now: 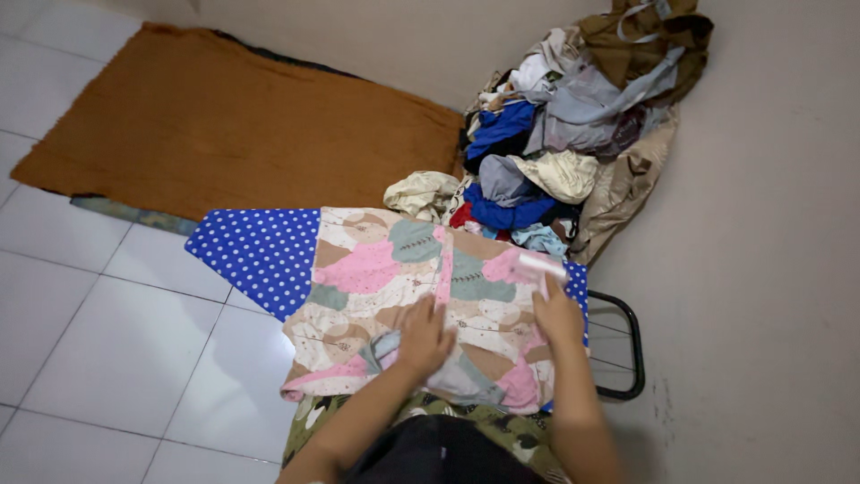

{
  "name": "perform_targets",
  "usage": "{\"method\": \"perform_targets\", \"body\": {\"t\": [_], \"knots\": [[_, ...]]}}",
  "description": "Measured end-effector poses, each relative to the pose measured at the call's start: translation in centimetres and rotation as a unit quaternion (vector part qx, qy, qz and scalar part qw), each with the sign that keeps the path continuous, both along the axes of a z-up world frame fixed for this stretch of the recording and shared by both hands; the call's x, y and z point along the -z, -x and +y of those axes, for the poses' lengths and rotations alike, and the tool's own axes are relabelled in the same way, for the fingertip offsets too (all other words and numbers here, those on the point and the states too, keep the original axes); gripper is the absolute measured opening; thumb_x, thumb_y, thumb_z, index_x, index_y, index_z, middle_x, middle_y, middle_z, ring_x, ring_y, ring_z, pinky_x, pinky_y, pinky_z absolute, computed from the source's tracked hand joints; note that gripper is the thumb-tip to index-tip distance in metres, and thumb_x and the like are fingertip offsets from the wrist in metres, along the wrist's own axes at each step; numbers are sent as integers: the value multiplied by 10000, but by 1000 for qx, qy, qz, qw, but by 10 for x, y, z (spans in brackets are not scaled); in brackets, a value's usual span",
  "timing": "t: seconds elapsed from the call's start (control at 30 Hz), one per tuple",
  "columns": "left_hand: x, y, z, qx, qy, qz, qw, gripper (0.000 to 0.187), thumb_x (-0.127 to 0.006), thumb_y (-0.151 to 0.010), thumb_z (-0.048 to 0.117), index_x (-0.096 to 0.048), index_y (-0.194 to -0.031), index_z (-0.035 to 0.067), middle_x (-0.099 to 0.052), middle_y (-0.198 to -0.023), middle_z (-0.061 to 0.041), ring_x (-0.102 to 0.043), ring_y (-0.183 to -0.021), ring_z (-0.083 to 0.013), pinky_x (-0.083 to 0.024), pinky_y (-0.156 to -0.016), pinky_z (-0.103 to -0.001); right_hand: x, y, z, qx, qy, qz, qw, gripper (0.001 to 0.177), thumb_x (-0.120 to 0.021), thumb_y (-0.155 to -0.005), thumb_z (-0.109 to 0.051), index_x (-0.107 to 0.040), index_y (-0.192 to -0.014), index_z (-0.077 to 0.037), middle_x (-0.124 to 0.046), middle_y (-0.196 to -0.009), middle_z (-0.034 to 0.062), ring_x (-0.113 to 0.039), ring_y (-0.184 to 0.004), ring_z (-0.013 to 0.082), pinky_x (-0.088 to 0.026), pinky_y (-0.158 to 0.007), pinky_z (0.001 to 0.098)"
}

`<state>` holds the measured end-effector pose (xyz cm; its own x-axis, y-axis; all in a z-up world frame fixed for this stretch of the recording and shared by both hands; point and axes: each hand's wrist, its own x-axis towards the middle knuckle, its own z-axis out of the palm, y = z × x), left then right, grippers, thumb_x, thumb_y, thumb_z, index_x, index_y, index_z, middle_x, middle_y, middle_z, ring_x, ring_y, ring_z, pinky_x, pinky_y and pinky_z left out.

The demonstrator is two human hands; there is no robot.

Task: The person uses a lint roller on a patterned cloth laid on a blue polka-dotted ironing board, repeatedly rolling over the surface. The person then picks up a blue t-shirt, places it on the board, and continues rolling the lint roller over the t-shirt.

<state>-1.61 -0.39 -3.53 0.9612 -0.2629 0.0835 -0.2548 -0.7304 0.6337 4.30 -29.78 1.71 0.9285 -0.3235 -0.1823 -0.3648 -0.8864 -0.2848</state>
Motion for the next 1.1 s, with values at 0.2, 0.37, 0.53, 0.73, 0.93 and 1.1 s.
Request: {"method": "perform_targets", "body": {"t": [0.2,0.37,0.53,0.73,0.93,1.1], "knots": [[2,-8,5,-115,63,-36,991,495,-646,-913,310,-594,-1322,36,-496,-1443,-232,-451,-1318,-409,-327,-1119,-551,-30,101,-35,-17,-139,-10,990,583,-624,-878,-418,-611,-1408,-174,-739,-1153,219,-727,-1054,366,-541,-921,443],[20,-24,16,-182,154,-25,971,403,-642,-931,252,-630,-1275,43,-533,-1382,-236,-461,-1310,-401,-359,-1102,-531,-41,129,-76,187,-431,-168,867,324,-619,-1084,-231,-686,-1300,1,-567,-824,146,-464,-681,234,-341,-603,411],[29,-56,76,-281,78,-91,952,360,-668,-907,252,-689,-1210,57,-560,-1359,-200,-480,-1321,-376,-361,-1131,-530,-16,89,-53,156,-665,-252,686,183,-579,-996,-133,-572,-1150,-35,-680,-861,48,-633,-695,141,-508,-610,278],[30,-57,146,-408,10,-68,910,505,-737,-823,287,-678,-1257,36,-487,-1390,-284,-435,-1313,-465,-319,-1093,-573,34,16,-3,213,-385,-343,830,348,-698,-889,-74,-519,-1174,14,-658,-929,122,-662,-763,211,-526,-657,338],[44,-74,180,-413,95,-76,902,621,-730,-796,250,-619,-1348,-13,-588,-1325,-292,-528,-1267,-450,-416,-1106,-491,48,-14,0,179,-40,-420,889,374,-827,-753,-170,-612,-985,29,-664,-866,222,-653,-730,372,-523,-651,470],[37,-112,180,-465,291,113,828,637,-815,-826,313,-610,-1296,-65,-681,-1214,-238,-644,-1105,-340,-502,-958,-424,44,-24,6,163,-93,-368,911,298,-783,-746,-135,-632,-940,33,-667,-833,226,-636,-719,404,-518,-699,522]]}}
